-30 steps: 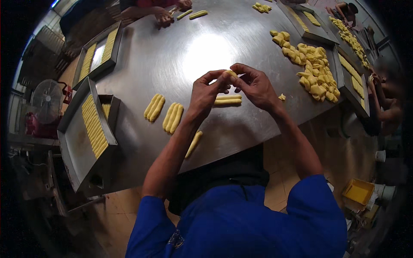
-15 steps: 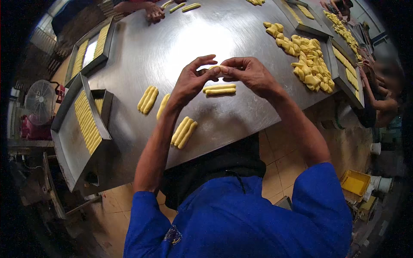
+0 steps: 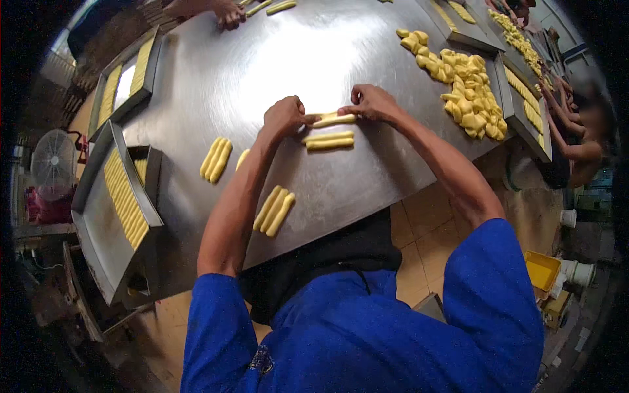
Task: The person rolls pieces of dough into elongated cylinders by hand and arranges the rolled dough sticks together on the table.
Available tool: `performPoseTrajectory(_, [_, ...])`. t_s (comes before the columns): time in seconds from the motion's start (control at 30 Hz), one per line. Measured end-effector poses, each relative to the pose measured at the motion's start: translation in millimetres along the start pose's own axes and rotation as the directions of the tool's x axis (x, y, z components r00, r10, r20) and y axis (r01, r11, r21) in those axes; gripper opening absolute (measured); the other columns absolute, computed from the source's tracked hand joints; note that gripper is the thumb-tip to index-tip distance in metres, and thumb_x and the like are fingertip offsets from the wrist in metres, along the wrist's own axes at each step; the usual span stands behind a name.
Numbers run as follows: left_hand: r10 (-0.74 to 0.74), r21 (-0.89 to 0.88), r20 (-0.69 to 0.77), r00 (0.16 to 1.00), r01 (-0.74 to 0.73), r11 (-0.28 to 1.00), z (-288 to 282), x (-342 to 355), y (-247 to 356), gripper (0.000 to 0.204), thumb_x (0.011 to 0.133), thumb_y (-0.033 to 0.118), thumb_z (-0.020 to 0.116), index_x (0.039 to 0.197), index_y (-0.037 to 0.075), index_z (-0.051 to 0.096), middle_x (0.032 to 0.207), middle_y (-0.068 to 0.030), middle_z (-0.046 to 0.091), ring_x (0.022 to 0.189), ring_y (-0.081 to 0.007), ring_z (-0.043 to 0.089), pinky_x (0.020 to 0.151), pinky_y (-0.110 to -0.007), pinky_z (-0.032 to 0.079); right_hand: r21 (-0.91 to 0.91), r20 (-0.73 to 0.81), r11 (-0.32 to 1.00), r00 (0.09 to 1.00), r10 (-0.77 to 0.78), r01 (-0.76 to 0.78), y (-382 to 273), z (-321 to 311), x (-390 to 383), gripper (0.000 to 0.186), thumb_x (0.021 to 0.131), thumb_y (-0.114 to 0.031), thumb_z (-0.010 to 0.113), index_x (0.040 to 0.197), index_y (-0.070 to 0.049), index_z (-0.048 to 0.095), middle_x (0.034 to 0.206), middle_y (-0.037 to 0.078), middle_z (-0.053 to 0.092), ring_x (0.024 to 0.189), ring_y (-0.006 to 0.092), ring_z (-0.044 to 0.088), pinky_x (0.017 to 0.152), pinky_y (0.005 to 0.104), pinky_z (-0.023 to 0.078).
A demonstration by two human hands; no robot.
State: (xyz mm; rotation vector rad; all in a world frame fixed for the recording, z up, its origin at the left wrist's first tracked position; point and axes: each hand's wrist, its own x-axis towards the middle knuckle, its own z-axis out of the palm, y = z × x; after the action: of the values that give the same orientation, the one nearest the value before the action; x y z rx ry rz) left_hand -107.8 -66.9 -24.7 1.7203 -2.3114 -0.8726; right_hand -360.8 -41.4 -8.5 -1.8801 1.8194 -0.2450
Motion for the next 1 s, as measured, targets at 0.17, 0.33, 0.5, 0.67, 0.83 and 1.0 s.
performPoseTrajectory(0.17, [0.081, -0.119, 0.068, 0.994, -0.073, 0.990, -2, 6, -2, 0.041, 0.078, 0.048, 0.081, 0.085, 0.009, 0.070, 0.084, -0.0080, 0.072, 0.079, -0.0220, 0.068, 0.072, -0.037, 0.052, 0.200, 0.025, 0.973, 0.992, -0.122, 0.114, 23, -3, 3, 0.041, 0.078, -0.043, 0.085, 0.082, -0.006, 0.067, 0.069, 0.001, 0.059, 0.066, 0.0126, 0.054, 0.058, 0.0315, 0.042])
performPoseTrajectory(0.33, [0.062, -0.003, 0.089, 0.994, -0.062, 0.998, -8, 15, 6, 0.053, 0.080, 0.060, 0.075, 0.084, 0.007, 0.076, 0.076, -0.0079, 0.073, 0.073, -0.0239, 0.070, 0.072, -0.037, 0.054, 0.037, -0.003, 0.992, 0.993, -0.121, 0.121, 13, -1, 1, 0.044, 0.079, -0.050, 0.081, 0.087, -0.008, 0.070, 0.073, 0.004, 0.065, 0.068, 0.0164, 0.057, 0.063, 0.0341, 0.045])
performPoseTrajectory(0.5, [-0.022, 0.048, 0.125, 0.992, 0.016, 0.999, -13, 13, 30, 0.070, 0.072, 0.076, 0.072, 0.078, 0.006, 0.076, 0.071, -0.0082, 0.072, 0.070, -0.0235, 0.071, 0.069, -0.038, 0.054, 0.214, 0.180, 0.977, 0.984, -0.018, -0.021, 18, -11, 2, 0.049, 0.078, -0.055, 0.080, 0.091, -0.009, 0.070, 0.078, 0.006, 0.067, 0.072, 0.0206, 0.061, 0.067, 0.0379, 0.047])
performPoseTrajectory(0.67, [0.045, 0.205, 0.058, 0.997, -0.056, 0.977, -10, 22, 24, 0.080, 0.066, 0.086, 0.068, 0.068, 0.006, 0.075, 0.064, -0.0102, 0.070, 0.066, -0.0272, 0.070, 0.066, -0.040, 0.054, -0.018, -0.072, 0.993, 0.990, -0.118, 0.117, 10, -1, 2, 0.054, 0.077, -0.060, 0.078, 0.088, -0.008, 0.069, 0.076, 0.008, 0.066, 0.073, 0.0227, 0.064, 0.068, 0.0389, 0.049])
performPoseTrajectory(0.83, [0.072, 0.171, 0.006, 0.997, -0.072, 0.983, -6, 22, 19, 0.082, 0.065, 0.086, 0.068, 0.065, 0.005, 0.074, 0.062, -0.0107, 0.069, 0.057, -0.0272, 0.068, 0.059, -0.039, 0.054, -0.010, -0.192, 0.989, 0.971, -0.146, 0.147, 9, 9, -3, 0.054, 0.080, -0.063, 0.074, 0.087, -0.010, 0.069, 0.069, 0.007, 0.065, 0.068, 0.0227, 0.063, 0.066, 0.0399, 0.049])
performPoseTrajectory(1.0, [0.150, 0.261, -0.120, 0.981, -0.115, 0.958, -1, 21, 20, 0.081, 0.067, 0.084, 0.069, 0.062, 0.004, 0.072, 0.058, -0.0111, 0.067, 0.055, -0.0271, 0.067, 0.055, -0.039, 0.052, 0.053, -0.064, 0.998, 0.997, -0.032, 0.036, 10, 5, 2, 0.051, 0.081, -0.061, 0.074, 0.089, -0.011, 0.069, 0.072, 0.008, 0.066, 0.072, 0.0238, 0.065, 0.069, 0.0411, 0.050])
